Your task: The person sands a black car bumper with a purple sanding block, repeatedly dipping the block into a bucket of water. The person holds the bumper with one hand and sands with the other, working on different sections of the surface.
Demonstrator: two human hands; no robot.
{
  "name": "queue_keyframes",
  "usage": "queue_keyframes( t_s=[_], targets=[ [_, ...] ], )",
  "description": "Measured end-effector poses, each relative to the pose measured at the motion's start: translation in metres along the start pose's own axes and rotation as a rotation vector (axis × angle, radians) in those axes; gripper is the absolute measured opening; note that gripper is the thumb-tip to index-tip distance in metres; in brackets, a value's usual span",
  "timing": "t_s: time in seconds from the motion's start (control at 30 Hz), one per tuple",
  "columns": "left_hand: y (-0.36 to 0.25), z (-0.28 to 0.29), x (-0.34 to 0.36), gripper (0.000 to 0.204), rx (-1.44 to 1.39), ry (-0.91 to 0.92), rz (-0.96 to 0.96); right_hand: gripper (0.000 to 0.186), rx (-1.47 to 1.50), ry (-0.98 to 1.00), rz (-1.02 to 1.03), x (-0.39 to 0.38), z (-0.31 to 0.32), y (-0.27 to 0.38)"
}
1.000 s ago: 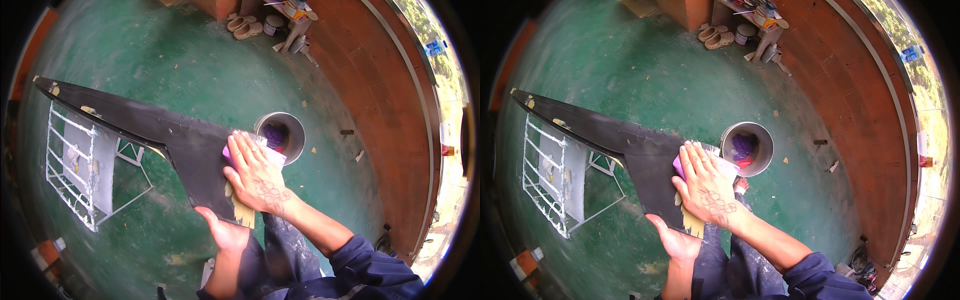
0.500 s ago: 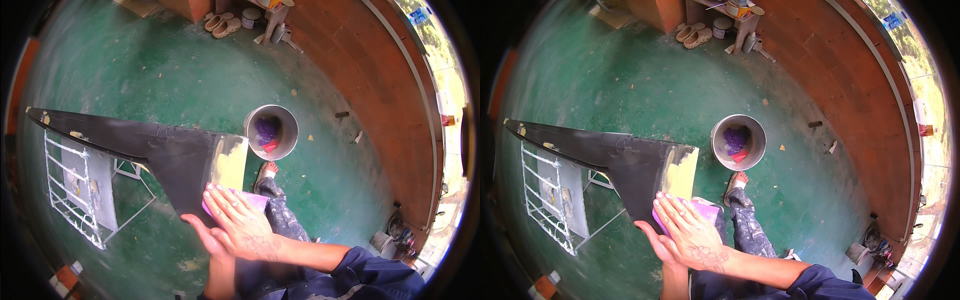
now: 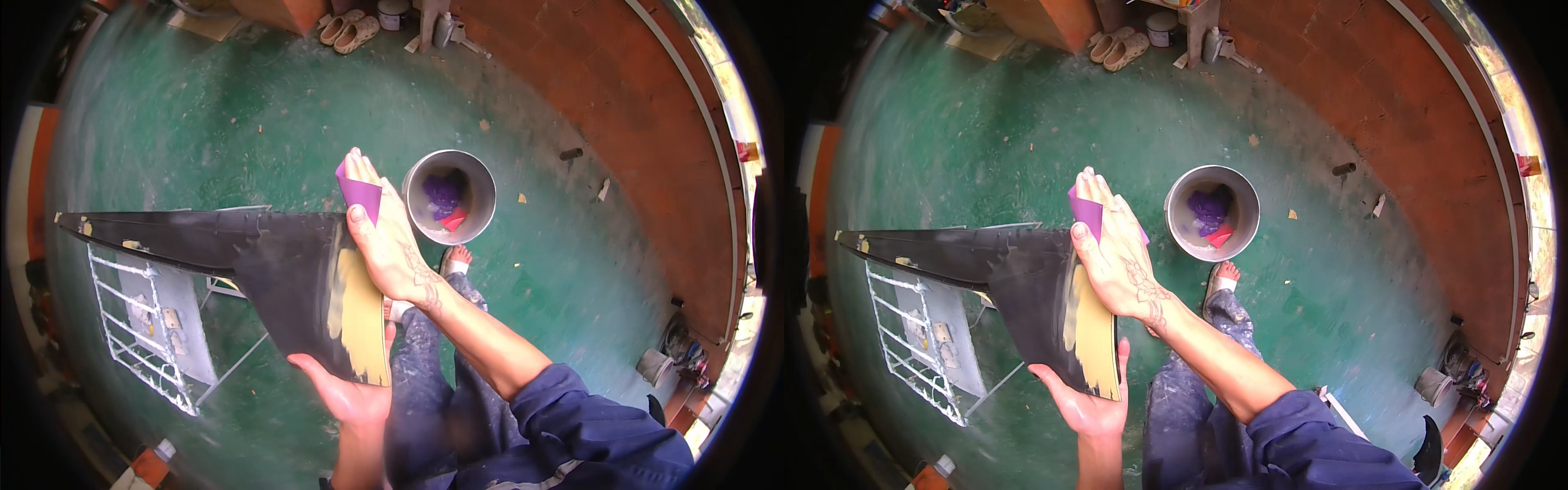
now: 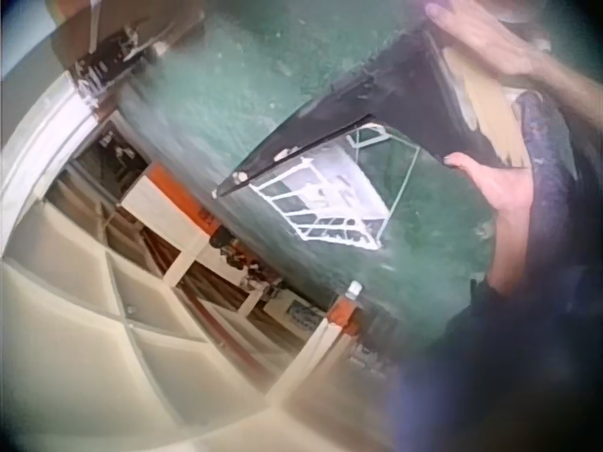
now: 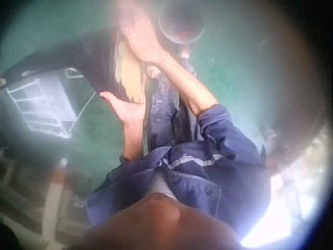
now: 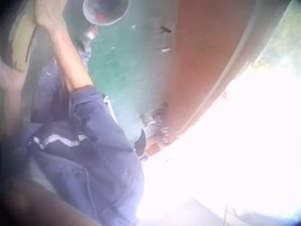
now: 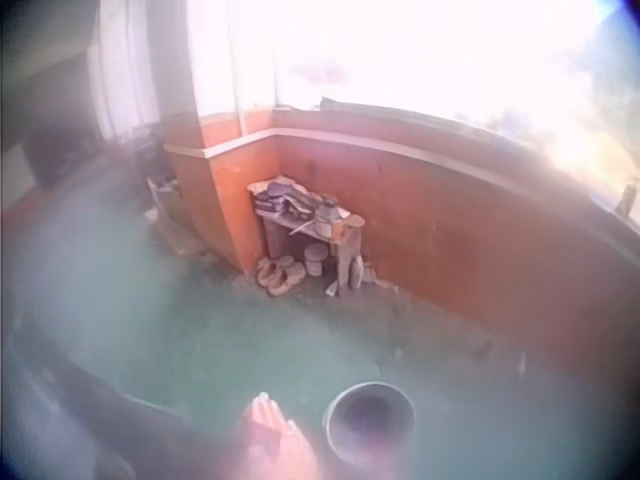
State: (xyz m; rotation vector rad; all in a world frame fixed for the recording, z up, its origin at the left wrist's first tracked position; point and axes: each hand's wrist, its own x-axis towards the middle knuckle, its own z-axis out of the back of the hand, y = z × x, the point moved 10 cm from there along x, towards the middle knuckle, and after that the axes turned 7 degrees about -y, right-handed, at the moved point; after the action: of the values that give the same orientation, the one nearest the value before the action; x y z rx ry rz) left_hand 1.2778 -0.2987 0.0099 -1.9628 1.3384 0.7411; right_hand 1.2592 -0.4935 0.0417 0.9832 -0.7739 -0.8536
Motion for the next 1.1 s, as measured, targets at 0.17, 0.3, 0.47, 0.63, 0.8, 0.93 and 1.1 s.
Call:
queue_keyframes(
  t_s=[0.17,0.3,0.47,0.63,0.8,0.93,1.1],
  targets=[
    [-0.011,-0.025,0.000,0.087,0.143,0.094,-0.175,0.072,0.102,0.262,0.019,-0.101,-0.023,0.061],
    [-0.009,-0.005,-0.005,0.092,0.023,-0.049,-0.133,0.081,0.145,-0.017,-0.033,-0.010,-0.003,0.000],
    [-0.014,-0.013,0.004,0.102,0.225,0.125,-0.157,0.088,0.331,0.047,-0.087,-0.089,-0.023,0.043],
    [-0.010,0.000,-0.002,0.101,-0.132,0.107,0.001,0.082,0.263,-0.047,-0.040,-0.036,-0.005,0.017],
    [-0.010,-0.016,0.001,0.089,0.431,0.248,-0.122,0.070,0.025,0.081,0.012,-0.076,-0.013,0.064],
    [0.006,-0.017,-0.006,0.094,0.139,0.376,0.011,0.071,-0.225,0.173,0.106,-0.062,-0.012,0.053],
    [-0.005,-0.017,0.005,0.083,-0.004,0.184,-0.039,0.074,-0.451,0.155,0.104,-0.025,-0.021,0.032]
  ],
)
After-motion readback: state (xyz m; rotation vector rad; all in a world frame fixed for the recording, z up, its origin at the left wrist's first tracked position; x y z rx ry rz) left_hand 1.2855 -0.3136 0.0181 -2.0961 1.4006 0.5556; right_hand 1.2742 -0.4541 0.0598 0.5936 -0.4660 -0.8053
